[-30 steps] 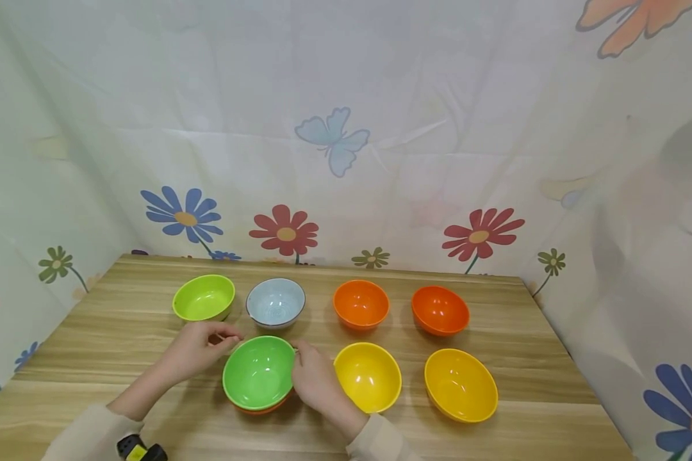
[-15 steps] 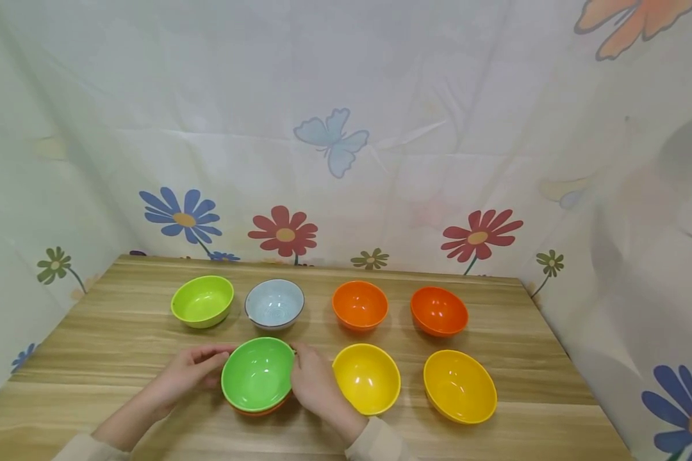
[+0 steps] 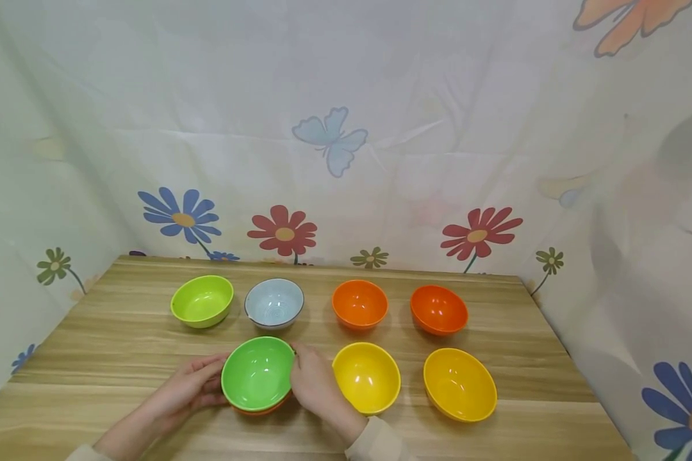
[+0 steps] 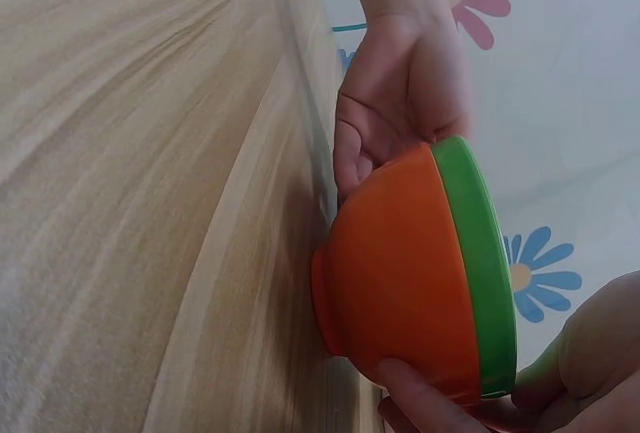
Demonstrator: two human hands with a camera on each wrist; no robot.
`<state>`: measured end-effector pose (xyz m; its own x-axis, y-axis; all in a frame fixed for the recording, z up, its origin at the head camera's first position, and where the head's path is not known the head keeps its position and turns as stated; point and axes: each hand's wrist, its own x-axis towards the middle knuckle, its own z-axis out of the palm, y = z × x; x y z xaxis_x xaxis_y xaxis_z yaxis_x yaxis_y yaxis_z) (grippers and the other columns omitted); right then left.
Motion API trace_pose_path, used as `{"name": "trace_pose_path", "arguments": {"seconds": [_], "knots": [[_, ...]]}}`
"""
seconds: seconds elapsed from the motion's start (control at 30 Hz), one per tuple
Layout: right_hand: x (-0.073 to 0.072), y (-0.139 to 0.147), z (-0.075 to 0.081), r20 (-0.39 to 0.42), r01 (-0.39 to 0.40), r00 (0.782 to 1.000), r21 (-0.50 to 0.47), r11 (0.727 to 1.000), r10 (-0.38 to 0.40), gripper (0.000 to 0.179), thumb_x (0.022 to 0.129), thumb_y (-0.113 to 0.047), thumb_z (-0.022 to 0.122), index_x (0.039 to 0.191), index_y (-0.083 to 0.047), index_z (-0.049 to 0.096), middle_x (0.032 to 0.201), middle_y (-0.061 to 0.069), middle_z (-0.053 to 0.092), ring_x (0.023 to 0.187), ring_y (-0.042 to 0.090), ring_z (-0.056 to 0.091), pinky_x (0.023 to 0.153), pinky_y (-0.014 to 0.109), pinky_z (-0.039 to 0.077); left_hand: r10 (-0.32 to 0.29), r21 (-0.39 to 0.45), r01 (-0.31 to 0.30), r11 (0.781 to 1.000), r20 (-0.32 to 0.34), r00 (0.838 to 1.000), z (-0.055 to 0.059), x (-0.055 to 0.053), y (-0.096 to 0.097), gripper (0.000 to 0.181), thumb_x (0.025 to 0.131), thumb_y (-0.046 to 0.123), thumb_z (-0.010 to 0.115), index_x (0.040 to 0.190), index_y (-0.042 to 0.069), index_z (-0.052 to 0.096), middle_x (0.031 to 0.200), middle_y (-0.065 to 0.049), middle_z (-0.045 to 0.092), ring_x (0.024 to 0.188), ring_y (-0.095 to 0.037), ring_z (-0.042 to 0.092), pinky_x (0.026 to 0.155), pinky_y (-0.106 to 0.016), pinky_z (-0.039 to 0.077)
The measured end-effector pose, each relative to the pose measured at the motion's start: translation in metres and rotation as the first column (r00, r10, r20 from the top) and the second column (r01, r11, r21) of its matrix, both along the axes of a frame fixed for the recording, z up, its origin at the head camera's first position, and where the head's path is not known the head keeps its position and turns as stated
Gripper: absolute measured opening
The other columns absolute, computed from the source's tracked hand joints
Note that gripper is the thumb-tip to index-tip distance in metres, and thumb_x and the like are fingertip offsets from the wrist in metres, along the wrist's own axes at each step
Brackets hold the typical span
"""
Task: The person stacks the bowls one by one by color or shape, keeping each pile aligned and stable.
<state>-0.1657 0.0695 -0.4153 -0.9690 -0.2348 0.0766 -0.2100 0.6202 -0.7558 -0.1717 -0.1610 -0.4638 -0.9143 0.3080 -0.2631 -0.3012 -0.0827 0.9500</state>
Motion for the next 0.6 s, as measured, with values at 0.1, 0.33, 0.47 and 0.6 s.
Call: {"name": "trace_pose_path", "arguments": {"seconds": [0.1,0.33,0.47,0.6], "knots": [[0.0002,-0.0001,-0.0005,0.002,0.003,1.0,0.001,1.0,-0.003,0.033,0.094,-0.005,0.039,0.122,0.004,0.055,0.12,0.018,0.059,0.114,0.032,0.054,0.097,0.049,0.042,-0.008,0.028,0.007,1.0,0.023,1.0,-0.0012,0.0023,0.0023,0.054,0.094,0.031,0.05,0.133,-0.004,0.041,0.113,-0.011,0.064,0.097,-0.018,0.063,0.083,-0.041,0.053],[0.0,-0.0005,-0.0003,-0.006,0.003,1.0,0.009,1.0,-0.003,0.033,0.094,-0.005,0.039,0.121,0.004,0.056,0.119,0.019,0.06,0.113,0.032,0.054,0.096,0.05,0.042,0.009,0.069,-0.012,0.998,0.052,0.999,-0.0017,0.0062,0.0062,0.044,0.094,0.032,0.049,0.126,0.002,0.052,0.108,-0.004,0.064,0.096,-0.016,0.062,0.084,-0.042,0.052],[0.0,-0.0008,-0.0003,-0.006,0.004,1.0,0.01,1.0,-0.004,0.034,0.093,-0.004,0.039,0.121,0.005,0.056,0.119,0.019,0.059,0.113,0.032,0.054,0.096,0.049,0.042,0.02,0.07,-0.024,0.997,0.061,0.998,-0.0013,0.0072,0.0075,0.045,0.094,0.034,0.049,0.127,0.002,0.051,0.109,-0.004,0.064,0.096,-0.016,0.062,0.084,-0.042,0.052],[0.0001,-0.0005,-0.0003,-0.006,0.002,1.0,0.008,1.0,-0.001,0.034,0.093,-0.004,0.039,0.121,0.004,0.056,0.12,0.019,0.059,0.113,0.032,0.054,0.096,0.05,0.042,0.023,0.067,-0.027,0.997,0.059,0.998,-0.0014,0.0075,0.008,0.046,0.094,0.032,0.049,0.128,0.001,0.049,0.11,-0.005,0.064,0.096,-0.017,0.062,0.084,-0.043,0.052]]}}
